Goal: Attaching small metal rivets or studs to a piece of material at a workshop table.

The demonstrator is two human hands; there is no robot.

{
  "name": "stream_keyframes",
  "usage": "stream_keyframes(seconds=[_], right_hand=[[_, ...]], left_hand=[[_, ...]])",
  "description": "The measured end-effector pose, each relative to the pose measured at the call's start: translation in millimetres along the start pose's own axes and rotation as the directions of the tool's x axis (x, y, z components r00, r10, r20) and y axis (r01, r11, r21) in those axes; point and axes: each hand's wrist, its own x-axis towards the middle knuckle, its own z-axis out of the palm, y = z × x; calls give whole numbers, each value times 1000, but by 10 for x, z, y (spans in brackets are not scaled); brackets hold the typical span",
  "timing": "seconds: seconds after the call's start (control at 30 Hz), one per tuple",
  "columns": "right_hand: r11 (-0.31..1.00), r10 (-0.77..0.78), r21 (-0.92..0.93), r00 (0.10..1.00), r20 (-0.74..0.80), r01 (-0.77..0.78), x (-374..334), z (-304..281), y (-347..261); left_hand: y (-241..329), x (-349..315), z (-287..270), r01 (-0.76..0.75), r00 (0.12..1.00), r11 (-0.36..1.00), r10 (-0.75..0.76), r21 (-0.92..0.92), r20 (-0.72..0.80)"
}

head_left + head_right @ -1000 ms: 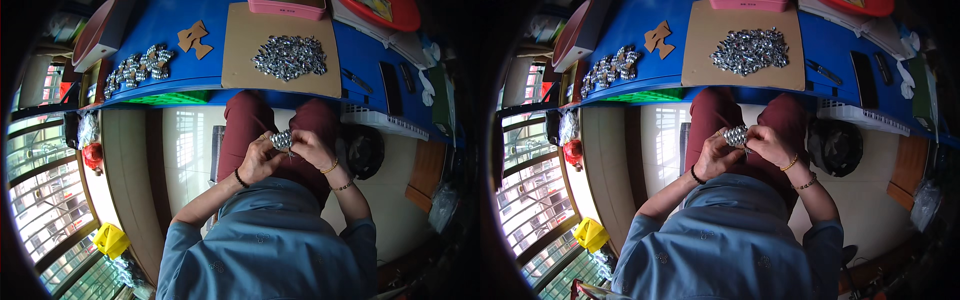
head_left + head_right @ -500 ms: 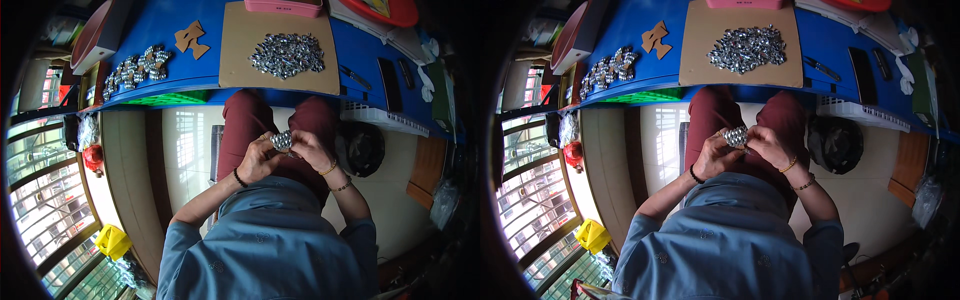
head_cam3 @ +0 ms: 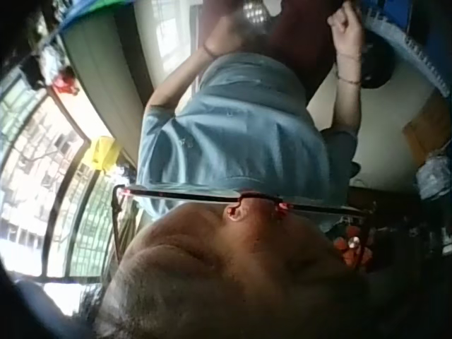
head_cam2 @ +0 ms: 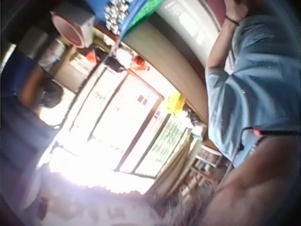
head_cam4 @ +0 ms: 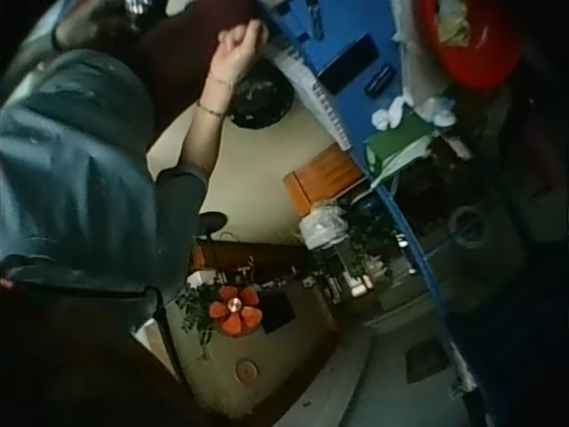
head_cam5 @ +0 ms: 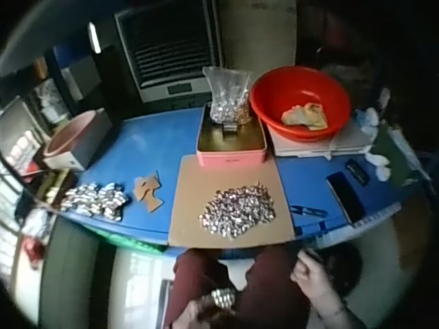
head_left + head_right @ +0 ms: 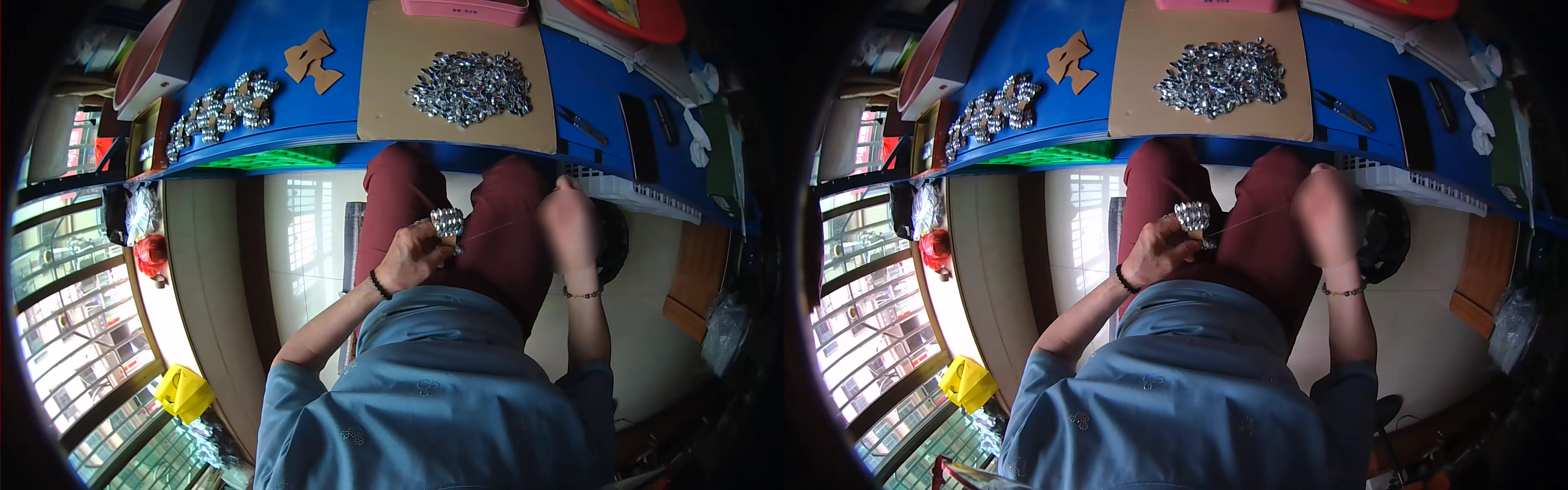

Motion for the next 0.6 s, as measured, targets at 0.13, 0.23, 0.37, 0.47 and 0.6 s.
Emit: stream_keyframes(seconds=[0.13, 0.23, 0.37, 0.47, 0.6], right_hand=[[959, -106, -271, 991, -80, 81, -4, -82, -34], [866, 35, -500, 998, 56, -2, -125, 148, -38], [665, 69, -700, 911, 406, 262, -333, 463, 48], [503, -119, -630, 770, 627, 592, -465, 638, 43], [216, -97, -598, 627, 773, 772, -557, 677, -50]], left_hand=[[13, 12, 45, -189, 982, 972, 189, 138, 18], [90, 23, 74, -393, 918, 868, 392, 302, 68], [209, -24, 116, -590, 780, 630, 607, 505, 154], [221, -45, 132, -652, 693, 520, 704, 552, 156], [175, -55, 135, -685, 621, 451, 772, 573, 135]])
